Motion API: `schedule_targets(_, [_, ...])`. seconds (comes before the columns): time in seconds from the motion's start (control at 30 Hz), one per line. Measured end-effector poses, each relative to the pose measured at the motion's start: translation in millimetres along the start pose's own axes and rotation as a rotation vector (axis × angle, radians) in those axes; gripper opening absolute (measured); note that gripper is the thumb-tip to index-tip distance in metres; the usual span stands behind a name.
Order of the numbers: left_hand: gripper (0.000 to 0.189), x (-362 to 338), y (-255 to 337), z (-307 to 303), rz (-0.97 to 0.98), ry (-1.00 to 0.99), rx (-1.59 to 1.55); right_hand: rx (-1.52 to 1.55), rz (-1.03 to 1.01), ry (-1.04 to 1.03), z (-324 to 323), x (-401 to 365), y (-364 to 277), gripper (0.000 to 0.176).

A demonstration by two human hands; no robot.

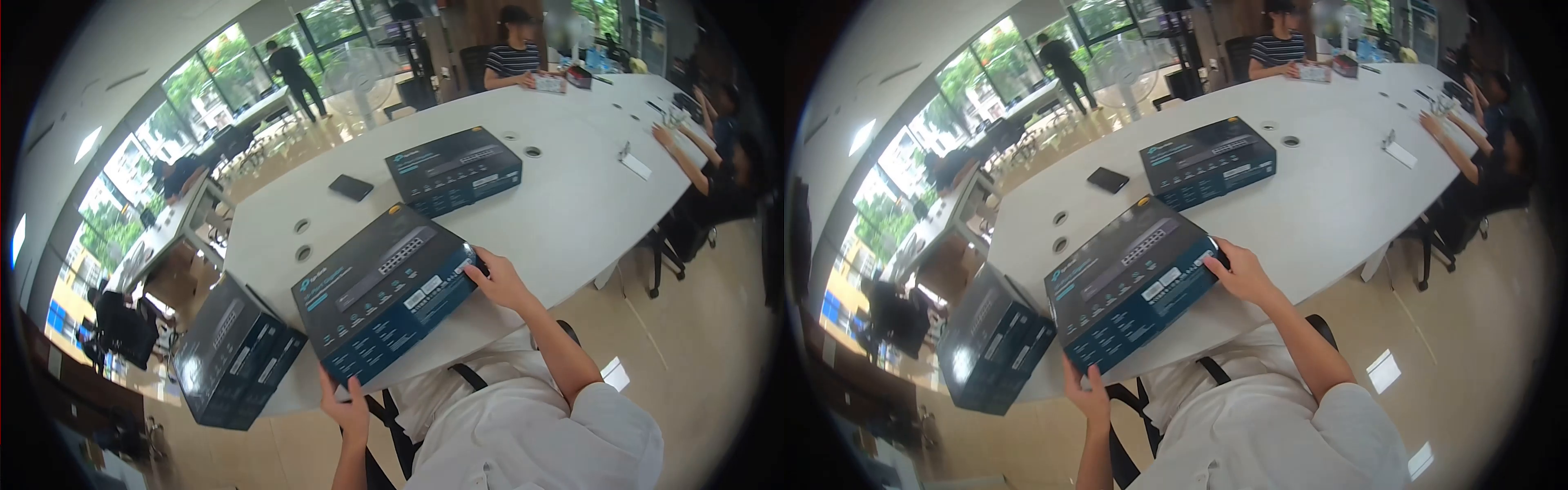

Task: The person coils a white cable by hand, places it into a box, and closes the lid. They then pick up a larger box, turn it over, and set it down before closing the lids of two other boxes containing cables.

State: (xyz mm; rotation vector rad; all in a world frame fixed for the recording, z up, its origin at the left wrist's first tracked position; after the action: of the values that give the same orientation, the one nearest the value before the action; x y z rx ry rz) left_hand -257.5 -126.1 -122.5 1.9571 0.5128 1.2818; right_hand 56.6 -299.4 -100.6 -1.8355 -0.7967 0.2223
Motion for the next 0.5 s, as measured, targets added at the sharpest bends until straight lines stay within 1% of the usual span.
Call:
schedule_targets(0.03, [0.059, 5, 4, -5, 0.061, 0.035, 0.029, -0.003, -0.113, 0.088, -1, -1, -2, 0.039])
schedule_targets(0.07, [0.057, 9, 9, -11, 0.117, 0.076, 0.063, -0.013, -0.162, 0.12, -6, -3, -9, 0.038])
schedule_targets(0.1, [0.063, 15, 15, -15, 0.116, 0.099, 0.032, -0.022, -0.214, 0.142, -14, -6, -23, 0.037])
schedule_targets(0.13, [0.064, 21, 24, -19, 0.107, 0.112, -0.025, -0.03, -0.269, 0.157, -23, -11, -38, 0.036])
schedule_targets(0.17, [0.067, 26, 34, -24, 0.094, 0.132, -0.079, -0.049, -0.255, 0.205, -31, -17, -54, 0.034])
schedule_targets(0.2, [0.07, 27, 37, -32, 0.081, 0.158, -0.133, -0.027, -0.282, 0.242, -37, -21, -64, 0.034])
schedule_targets(0.23, [0.073, 27, 28, -45, 0.124, 0.2, -0.008, -0.005, -0.308, 0.278, -45, -25, -71, 0.034])
schedule_targets(0.27, [0.073, 23, 25, -55, 0.138, 0.197, 0.006, 0.015, -0.333, 0.317, -51, -29, -76, 0.034])
schedule_targets(0.37, [0.073, 25, 41, -61, 0.181, 0.195, 0.002, 0.19, -0.292, 0.381, -63, -38, -83, 0.037])
schedule_targets(0.47, [0.072, 29, 45, -53, 0.179, 0.226, -0.098, 0.123, -0.255, 0.452, -71, -39, -85, 0.037])
schedule_targets(0.5, [0.069, 32, 47, -49, 0.169, 0.238, -0.084, 0.094, -0.246, 0.471, -71, -38, -87, 0.036])
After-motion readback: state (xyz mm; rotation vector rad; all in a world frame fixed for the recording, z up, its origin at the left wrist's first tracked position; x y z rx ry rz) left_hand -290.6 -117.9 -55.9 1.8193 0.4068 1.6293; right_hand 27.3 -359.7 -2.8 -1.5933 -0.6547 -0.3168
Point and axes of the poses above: each hand's wrist, its own x-axis towards the middle knuckle, its own z-axis out of the palm, y = z × x, the point moved 1 cm from there along x, towards the middle knuckle, and after that the axes turned 7 degrees about z, right-handed, at the moved point
